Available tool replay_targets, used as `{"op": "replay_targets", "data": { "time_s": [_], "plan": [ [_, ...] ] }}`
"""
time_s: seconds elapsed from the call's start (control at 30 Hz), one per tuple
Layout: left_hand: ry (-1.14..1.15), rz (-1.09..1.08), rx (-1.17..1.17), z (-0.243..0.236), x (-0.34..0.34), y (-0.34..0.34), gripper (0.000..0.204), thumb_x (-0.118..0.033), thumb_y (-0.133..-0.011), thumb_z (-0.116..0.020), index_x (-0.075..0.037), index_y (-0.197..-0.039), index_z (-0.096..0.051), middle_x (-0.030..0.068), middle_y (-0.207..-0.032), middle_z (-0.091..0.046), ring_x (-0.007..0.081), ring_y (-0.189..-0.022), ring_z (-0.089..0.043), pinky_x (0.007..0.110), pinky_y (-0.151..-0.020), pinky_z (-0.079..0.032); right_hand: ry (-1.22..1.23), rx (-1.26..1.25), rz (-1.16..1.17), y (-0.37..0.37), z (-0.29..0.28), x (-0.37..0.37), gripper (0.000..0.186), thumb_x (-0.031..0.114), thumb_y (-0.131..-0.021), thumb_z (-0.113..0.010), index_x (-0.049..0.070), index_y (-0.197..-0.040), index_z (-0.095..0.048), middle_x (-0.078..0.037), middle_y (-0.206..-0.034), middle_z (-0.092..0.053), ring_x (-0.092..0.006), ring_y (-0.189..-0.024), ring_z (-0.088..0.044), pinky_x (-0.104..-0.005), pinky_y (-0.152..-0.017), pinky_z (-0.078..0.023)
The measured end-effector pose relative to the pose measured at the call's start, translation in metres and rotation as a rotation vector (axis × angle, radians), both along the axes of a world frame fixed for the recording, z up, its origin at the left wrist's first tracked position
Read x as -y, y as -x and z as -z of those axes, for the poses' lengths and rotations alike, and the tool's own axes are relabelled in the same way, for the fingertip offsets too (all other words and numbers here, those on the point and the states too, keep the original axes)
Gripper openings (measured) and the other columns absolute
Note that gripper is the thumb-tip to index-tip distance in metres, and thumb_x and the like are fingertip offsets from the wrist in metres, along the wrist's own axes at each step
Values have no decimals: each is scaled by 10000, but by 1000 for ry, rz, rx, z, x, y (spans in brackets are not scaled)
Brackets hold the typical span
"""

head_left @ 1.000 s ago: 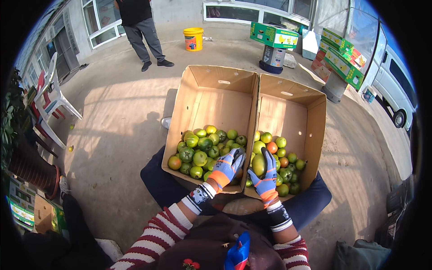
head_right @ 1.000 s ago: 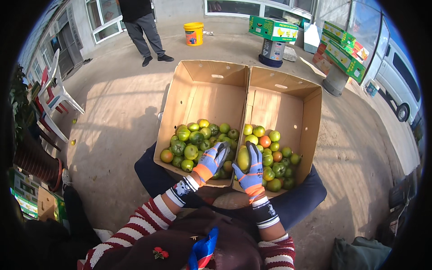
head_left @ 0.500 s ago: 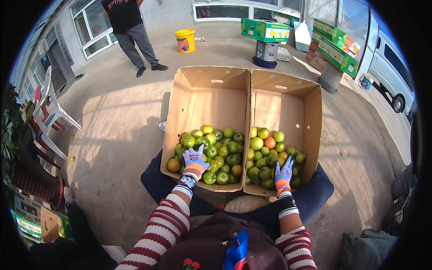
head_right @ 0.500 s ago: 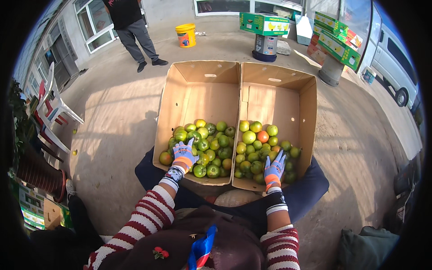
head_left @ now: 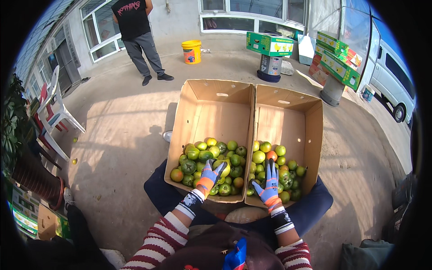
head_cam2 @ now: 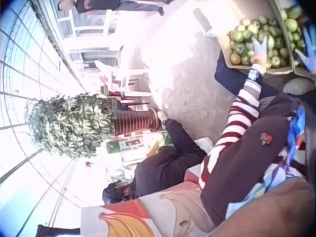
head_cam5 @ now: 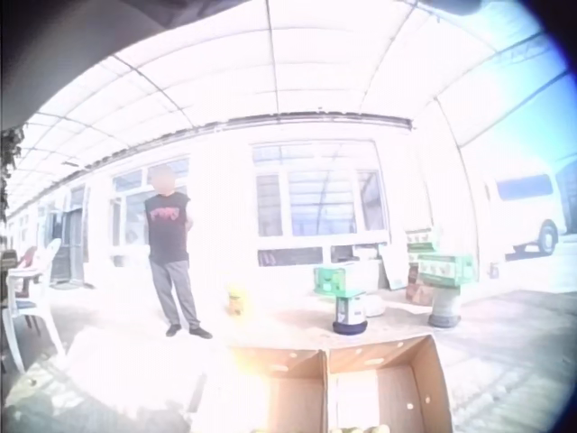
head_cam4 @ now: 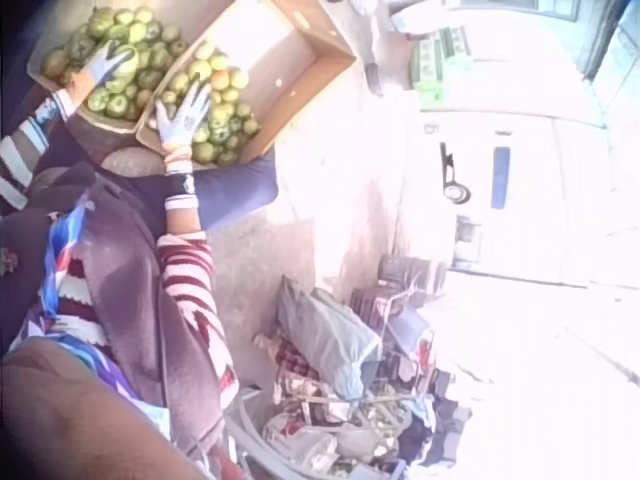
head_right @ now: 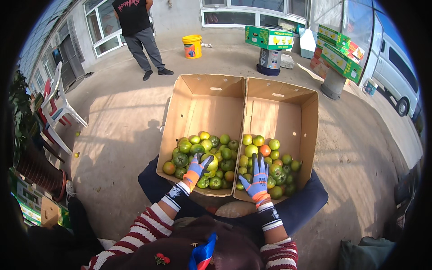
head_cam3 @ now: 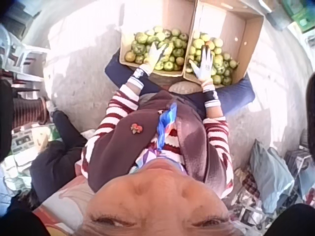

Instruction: The person sits cross-legged and sorts green and red fruits between two cardboard boxes, picking up individual fruits and moving them from one box to the other.

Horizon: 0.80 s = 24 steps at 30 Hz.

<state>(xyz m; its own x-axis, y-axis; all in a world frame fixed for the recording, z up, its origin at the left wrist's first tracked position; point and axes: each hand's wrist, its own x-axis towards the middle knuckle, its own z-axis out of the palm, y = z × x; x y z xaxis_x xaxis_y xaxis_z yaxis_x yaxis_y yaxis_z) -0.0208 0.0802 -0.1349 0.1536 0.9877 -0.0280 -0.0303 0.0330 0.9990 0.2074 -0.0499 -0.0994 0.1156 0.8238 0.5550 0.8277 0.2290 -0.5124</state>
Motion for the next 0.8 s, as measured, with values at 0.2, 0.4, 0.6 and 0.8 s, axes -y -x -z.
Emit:
{"op": "replay_targets", "data": {
  "time_s": [0.2, 0.4, 0.6, 0.8],
  "plan": [
    [-257, 269, 93, 10, 45, -69, 476, -238, -937, -632, 2, -1321, -488, 139, -1168, -656, 211, -1068, -627, 330, -903, -488, -61, -309, -291, 36, -24, 2, 881, 178, -704, -815, 17, -1440, -359, -195, -1419, -429, -365, -1302, -429, -416, -1105, -346],
    [-740, 52, -1031, -58, 30, -16, 788, -461, -837, -640, -72, -1462, -358, 216, -1477, -368, 374, -1355, -347, 468, -1124, -257, -120, -395, 233, -26, 3, -2, 877, 81, -723, -791, 49, -1469, -329, -198, -1398, -407, -358, -1280, -428, -411, -1084, -357],
    [-176, -187, -1474, -3, -14, 84, 1013, -480, -700, -739, -97, -1500, -251, 258, -1511, -262, 406, -1406, -225, 555, -1145, -133, -106, -125, 472, -61, 37, 4, 896, 102, -725, -784, 55, -1479, -302, -247, -1443, -356, -438, -1304, -383, -449, -1101, -336],
    [-324, -106, -1612, 37, -20, 115, 960, -457, -652, -761, -107, -1455, -367, 196, -1310, -488, 380, -1260, -407, 520, -1104, -226, -40, 80, 383, -51, 41, 2, 894, 245, -731, -796, 33, -1462, -328, -186, -1460, -388, -354, -1347, -369, -476, -1136, -260]
  ]
}}
